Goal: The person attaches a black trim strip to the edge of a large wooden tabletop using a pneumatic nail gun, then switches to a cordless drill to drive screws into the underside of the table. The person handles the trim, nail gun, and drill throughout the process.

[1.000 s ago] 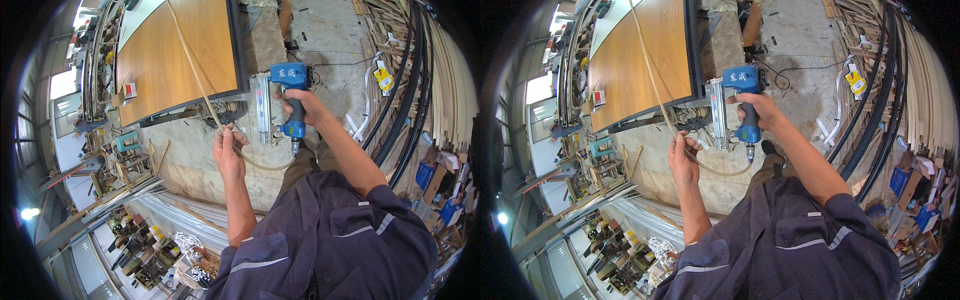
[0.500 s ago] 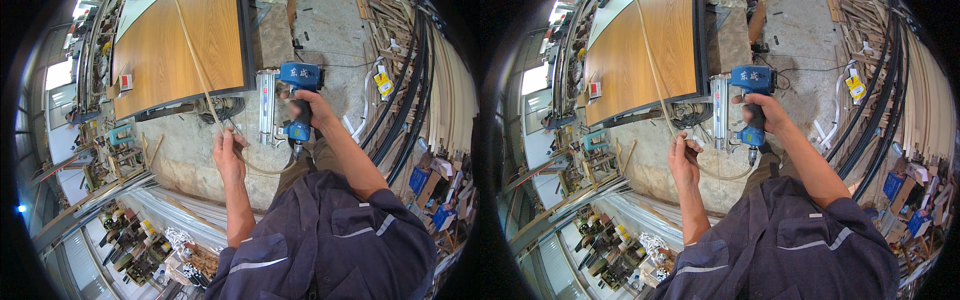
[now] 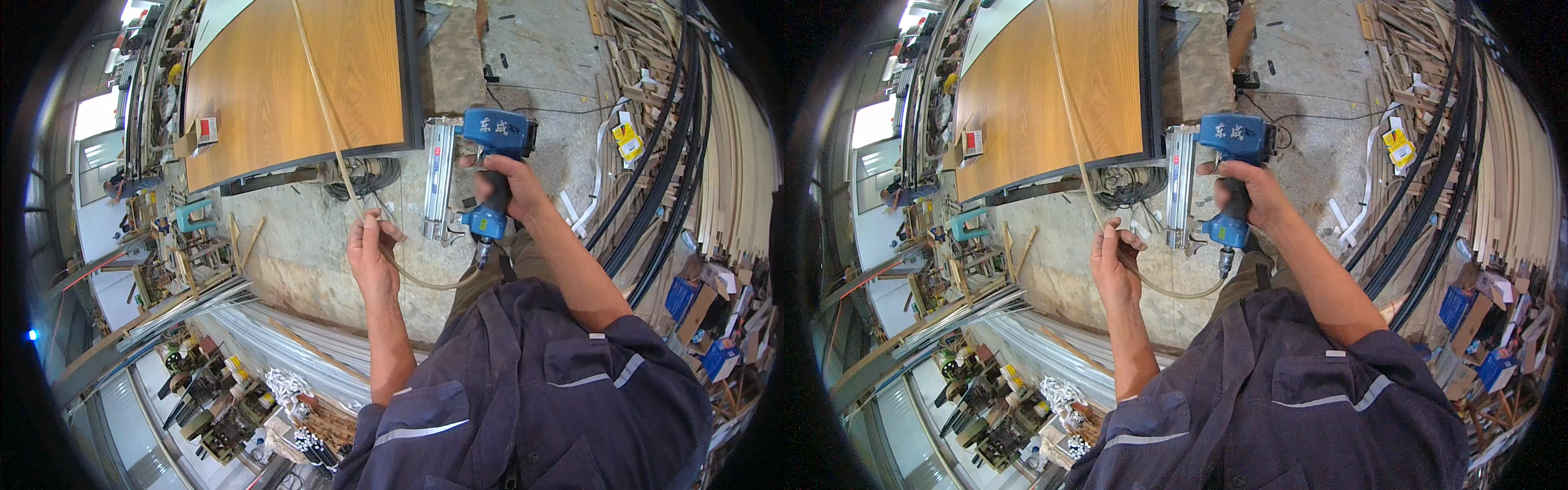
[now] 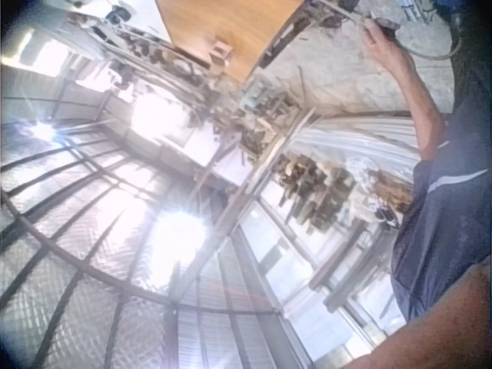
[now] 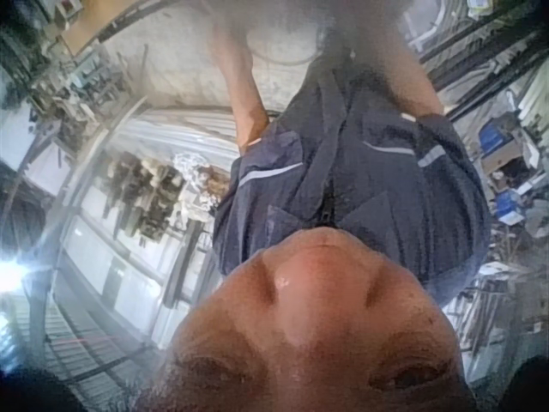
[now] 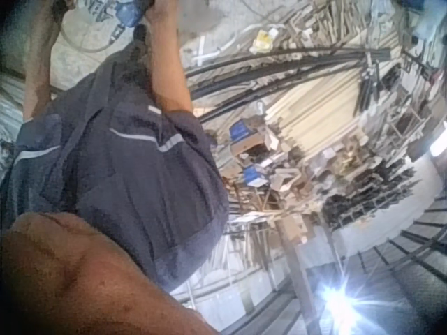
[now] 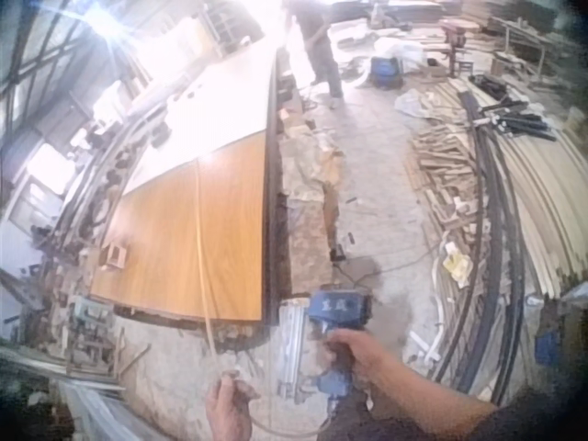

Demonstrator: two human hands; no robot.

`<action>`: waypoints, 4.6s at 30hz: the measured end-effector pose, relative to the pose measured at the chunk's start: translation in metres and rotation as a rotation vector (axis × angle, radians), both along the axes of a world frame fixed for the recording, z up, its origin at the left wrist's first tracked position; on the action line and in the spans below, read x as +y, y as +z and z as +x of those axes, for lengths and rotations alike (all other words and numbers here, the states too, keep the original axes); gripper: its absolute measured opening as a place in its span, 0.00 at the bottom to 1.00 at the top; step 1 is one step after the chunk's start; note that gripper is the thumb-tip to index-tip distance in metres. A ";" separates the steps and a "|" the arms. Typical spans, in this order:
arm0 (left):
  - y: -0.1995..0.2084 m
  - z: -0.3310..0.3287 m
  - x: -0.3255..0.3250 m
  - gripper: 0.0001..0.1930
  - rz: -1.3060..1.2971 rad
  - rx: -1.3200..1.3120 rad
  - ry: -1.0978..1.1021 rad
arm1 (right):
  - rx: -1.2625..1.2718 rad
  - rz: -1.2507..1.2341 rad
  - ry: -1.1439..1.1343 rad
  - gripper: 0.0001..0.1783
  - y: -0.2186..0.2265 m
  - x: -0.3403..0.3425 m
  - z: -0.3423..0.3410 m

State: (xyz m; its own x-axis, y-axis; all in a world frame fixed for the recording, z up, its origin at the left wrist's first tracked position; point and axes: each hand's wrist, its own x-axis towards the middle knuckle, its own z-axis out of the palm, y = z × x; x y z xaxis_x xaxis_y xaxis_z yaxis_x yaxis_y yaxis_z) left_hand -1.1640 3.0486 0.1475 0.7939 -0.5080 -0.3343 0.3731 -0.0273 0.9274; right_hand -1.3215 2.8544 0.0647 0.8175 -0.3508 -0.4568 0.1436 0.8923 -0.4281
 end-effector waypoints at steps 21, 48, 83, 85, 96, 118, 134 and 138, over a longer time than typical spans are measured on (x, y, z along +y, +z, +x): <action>-0.005 0.000 0.003 0.13 -0.013 0.049 0.036 | -0.044 -0.056 0.004 0.23 0.002 -0.008 -0.002; 0.116 0.137 -0.034 0.13 -0.273 -0.036 -0.383 | -0.345 -0.102 -0.535 0.26 0.096 0.034 -0.030; 0.260 0.839 0.514 0.14 -0.510 -0.326 0.248 | -0.581 -0.291 0.022 0.31 0.198 0.323 0.720; 0.251 0.870 0.522 0.14 -0.429 -0.326 0.274 | -0.571 -0.323 0.072 0.31 0.200 0.333 0.757; 0.145 1.111 0.535 0.13 -0.175 -0.019 -0.007 | -0.463 -0.327 -0.205 0.29 0.173 0.396 0.936; -0.135 1.345 0.475 0.14 0.028 0.531 -0.035 | -0.214 -0.244 -0.364 0.27 0.139 0.393 1.233; -0.119 1.506 0.215 0.16 0.209 0.659 -0.467 | -0.059 -0.162 -0.472 0.22 0.104 0.193 1.397; -0.095 1.573 0.158 0.15 0.221 0.525 -0.490 | -0.082 -0.202 -0.561 0.20 0.101 0.154 1.404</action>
